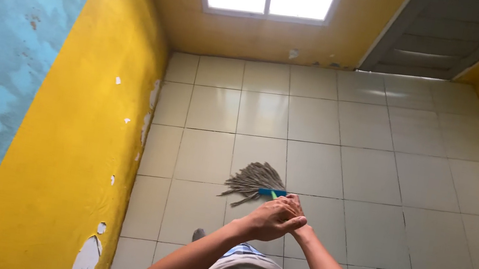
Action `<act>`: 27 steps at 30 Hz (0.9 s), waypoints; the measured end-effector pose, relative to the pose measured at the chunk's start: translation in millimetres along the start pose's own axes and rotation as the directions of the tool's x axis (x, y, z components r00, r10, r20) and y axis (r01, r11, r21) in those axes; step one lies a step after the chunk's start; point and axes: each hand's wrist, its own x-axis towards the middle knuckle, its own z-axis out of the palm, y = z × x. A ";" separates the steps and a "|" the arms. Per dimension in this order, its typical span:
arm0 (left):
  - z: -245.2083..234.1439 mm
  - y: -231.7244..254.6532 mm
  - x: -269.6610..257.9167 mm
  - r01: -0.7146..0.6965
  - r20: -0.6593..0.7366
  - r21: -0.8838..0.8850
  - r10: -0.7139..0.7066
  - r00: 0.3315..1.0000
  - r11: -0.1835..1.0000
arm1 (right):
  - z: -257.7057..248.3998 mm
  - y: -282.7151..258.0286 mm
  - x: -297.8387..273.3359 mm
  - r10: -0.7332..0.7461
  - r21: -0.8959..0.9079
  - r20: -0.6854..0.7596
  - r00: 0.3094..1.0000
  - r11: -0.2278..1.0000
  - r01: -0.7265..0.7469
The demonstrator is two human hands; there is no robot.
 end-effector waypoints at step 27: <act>97.3 -11.7 -88.6 0.331 -0.069 -0.467 -0.406 0.911 0.820 | 31.4 -83.9 -135.5 0.363 0.060 -0.177 0.915 0.932 -0.358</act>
